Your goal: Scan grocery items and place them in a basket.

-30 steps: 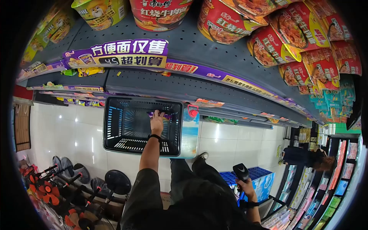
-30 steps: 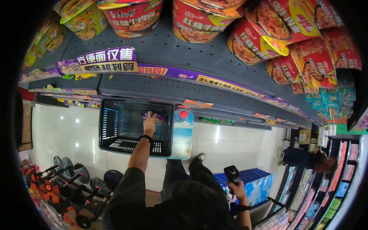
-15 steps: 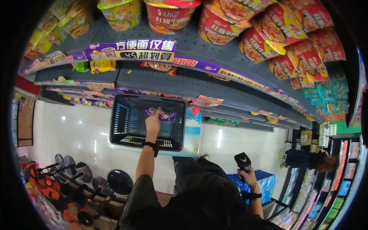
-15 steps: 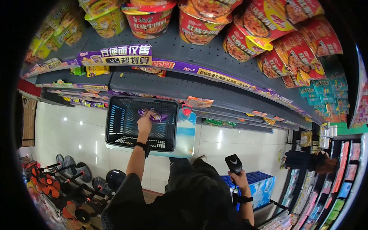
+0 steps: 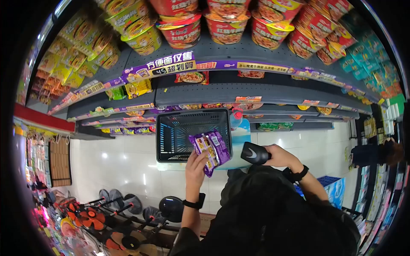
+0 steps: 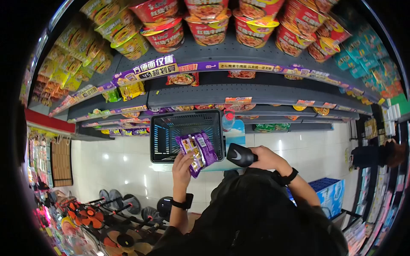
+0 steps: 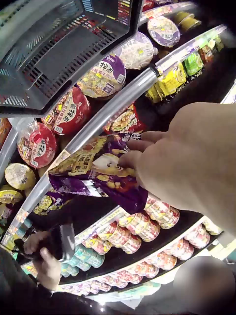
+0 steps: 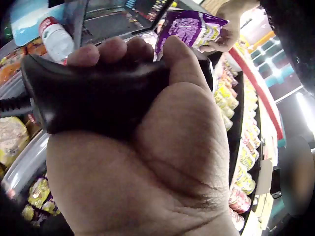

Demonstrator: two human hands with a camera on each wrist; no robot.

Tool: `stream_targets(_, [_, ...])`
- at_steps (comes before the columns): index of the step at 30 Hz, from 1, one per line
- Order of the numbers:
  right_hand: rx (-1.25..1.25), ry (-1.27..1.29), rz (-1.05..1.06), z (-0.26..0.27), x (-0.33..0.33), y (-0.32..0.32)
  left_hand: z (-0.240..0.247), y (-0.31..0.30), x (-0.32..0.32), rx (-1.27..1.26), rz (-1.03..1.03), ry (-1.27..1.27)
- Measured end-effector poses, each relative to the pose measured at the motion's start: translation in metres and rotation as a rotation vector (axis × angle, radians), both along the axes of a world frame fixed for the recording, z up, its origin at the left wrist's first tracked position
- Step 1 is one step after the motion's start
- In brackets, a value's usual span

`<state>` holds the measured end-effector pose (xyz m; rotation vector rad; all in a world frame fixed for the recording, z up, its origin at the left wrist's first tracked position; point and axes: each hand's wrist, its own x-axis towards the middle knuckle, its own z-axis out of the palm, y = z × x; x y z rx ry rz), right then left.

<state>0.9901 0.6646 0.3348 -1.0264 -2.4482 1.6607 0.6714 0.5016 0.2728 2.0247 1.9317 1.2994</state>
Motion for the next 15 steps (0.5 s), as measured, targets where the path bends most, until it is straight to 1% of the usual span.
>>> stream_targets(1, [0.003,0.011,-0.021,0.005,-0.007,0.002,0.005,-0.001,0.006,0.003,-0.021,0.011])
stream_targets(3, [0.055,0.107,0.01,0.013,-0.014,0.004,0.014,-0.004,0.021,-0.001,-0.061,-0.032])
stream_targets(5, [0.097,0.111,-0.025,0.024,-0.018,0.009,0.024,-0.003,0.037,-0.009,-0.107,-0.024])
stream_targets(7, [0.16,0.135,-0.042,0.019,-0.011,0.012,0.032,0.002,0.051,-0.052,-0.172,-0.036])
stream_targets(8, [0.166,0.144,-0.07,0.018,-0.003,0.013,0.034,0.005,0.058,-0.049,-0.206,-0.04])
stream_targets(10, [0.147,0.075,-0.078,0.015,0.016,0.017,0.039,0.014,0.074,-0.045,-0.256,-0.026])
stream_targets(11, [0.16,0.086,-0.115,0.013,0.029,0.021,0.041,0.021,0.082,-0.043,-0.278,-0.024])
stream_targets(13, [0.06,0.143,-0.178,0.011,0.06,0.026,0.049,0.036,0.099,-0.036,-0.344,-0.022])
stream_targets(15, [0.063,0.161,-0.246,0.024,0.091,0.031,0.051,0.055,0.118,-0.033,-0.338,-0.011])
